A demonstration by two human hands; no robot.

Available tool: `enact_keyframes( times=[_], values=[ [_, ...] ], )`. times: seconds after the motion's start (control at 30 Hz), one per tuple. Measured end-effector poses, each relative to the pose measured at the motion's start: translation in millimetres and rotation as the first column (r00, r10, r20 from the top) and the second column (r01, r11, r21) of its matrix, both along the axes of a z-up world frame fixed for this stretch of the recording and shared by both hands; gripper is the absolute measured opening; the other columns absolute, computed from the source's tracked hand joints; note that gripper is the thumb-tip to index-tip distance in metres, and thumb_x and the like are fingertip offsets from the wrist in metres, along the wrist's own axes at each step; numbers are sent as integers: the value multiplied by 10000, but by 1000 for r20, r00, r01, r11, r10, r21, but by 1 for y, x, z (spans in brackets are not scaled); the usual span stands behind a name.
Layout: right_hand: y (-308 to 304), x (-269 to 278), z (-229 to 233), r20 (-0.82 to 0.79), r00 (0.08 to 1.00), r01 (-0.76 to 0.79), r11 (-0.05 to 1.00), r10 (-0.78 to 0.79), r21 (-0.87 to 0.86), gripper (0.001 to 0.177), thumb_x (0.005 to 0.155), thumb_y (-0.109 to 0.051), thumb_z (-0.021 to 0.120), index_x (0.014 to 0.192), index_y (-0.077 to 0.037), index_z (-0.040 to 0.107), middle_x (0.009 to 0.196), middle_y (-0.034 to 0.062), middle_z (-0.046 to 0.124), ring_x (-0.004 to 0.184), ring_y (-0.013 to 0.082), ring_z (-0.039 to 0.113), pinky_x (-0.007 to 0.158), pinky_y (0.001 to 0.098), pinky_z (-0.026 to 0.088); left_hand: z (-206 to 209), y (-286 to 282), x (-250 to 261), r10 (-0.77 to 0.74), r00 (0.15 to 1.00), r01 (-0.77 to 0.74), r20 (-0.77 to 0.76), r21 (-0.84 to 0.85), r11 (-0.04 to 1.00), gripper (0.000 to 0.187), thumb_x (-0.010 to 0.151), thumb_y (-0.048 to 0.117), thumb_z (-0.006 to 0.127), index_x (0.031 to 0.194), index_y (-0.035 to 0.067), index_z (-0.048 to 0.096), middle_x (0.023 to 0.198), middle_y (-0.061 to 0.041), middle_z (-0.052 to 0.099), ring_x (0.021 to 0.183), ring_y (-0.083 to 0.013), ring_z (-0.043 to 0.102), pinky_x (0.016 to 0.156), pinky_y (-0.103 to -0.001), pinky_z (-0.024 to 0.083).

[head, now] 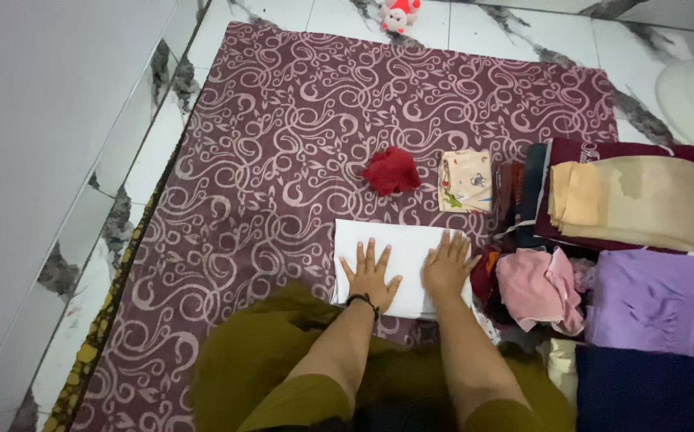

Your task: The person folds a white garment and a small pink item on a patterned mat, smoothing and aligning edges by hand. The folded items are placed into a neat stack alongside other folded clothes.

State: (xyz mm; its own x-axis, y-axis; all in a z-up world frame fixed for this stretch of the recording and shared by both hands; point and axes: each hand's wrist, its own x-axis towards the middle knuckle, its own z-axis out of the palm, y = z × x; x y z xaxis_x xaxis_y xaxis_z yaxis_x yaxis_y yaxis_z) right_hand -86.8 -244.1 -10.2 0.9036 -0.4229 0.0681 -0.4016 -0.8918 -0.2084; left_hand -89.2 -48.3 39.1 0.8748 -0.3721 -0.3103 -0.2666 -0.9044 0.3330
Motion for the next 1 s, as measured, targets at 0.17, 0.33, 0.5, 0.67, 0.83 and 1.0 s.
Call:
enact_keyframes(
  times=[0.17, 0.33, 0.5, 0.67, 0.83, 1.0],
  values=[
    [46, -4, 1, 38, 973, -224, 973, 227, -62, 671, 1009, -402, 416, 1582, -78, 287, 1646, 193, 252, 1536, 384, 178, 1161, 706, 32, -13, -2, 1, -11, 997, 10, 71, 7, 1000, 712, 1030, 496, 350, 1645, 281, 63, 1715, -106, -113, 1561, -338, -154, 1154, -723, -150],
    [62, -7, 1, 74, 945, -321, 947, 319, 15, 641, 1019, -365, 398, 1601, -118, 291, 1675, 151, 249, 1554, 371, 169, 1204, 666, 54, -21, -1, 0, 21, 993, -16, 120, -42, 999, 706, 1010, 357, 396, 1650, 273, 108, 1727, -103, -40, 1581, -336, -95, 1164, -727, -137],
    [59, -9, 0, 47, 949, -313, 949, 311, 44, 635, 1024, -391, 377, 1605, -154, 279, 1676, 125, 221, 1551, 335, 146, 1221, 613, 61, -24, -2, 0, 21, 993, -16, 113, -40, 999, 678, 1013, 329, 371, 1643, 271, 124, 1724, -92, -42, 1573, -332, -87, 1170, -706, -137],
    [43, -19, 0, 61, 933, -357, 933, 354, 49, 623, 1052, -419, 335, 1631, -205, 253, 1704, 88, 207, 1581, 303, 132, 1268, 555, 66, -25, 0, 1, 28, 996, -22, 79, -83, 996, 657, 1032, 342, 328, 1646, 288, 101, 1731, -80, -60, 1585, -317, -96, 1188, -681, -142],
    [23, -32, 4, -81, 988, -134, 991, 134, 1, 645, 1034, -449, 289, 1629, -223, 182, 1699, 75, 127, 1557, 289, 62, 1223, 560, -5, -23, 2, 2, 7, 997, -3, 76, -61, 998, 634, 1049, 325, 285, 1647, 288, 76, 1723, -85, -71, 1574, -317, -106, 1191, -659, -152],
    [20, -33, 2, -118, 991, -69, 998, 70, 6, 663, 1034, -482, 295, 1632, -222, 172, 1707, 72, 130, 1574, 288, 53, 1235, 564, -20, -18, 1, 2, 12, 996, -6, 91, -62, 998, 640, 1043, 328, 299, 1646, 282, 88, 1721, -86, -55, 1571, -317, -96, 1192, -661, -144]
  ],
)
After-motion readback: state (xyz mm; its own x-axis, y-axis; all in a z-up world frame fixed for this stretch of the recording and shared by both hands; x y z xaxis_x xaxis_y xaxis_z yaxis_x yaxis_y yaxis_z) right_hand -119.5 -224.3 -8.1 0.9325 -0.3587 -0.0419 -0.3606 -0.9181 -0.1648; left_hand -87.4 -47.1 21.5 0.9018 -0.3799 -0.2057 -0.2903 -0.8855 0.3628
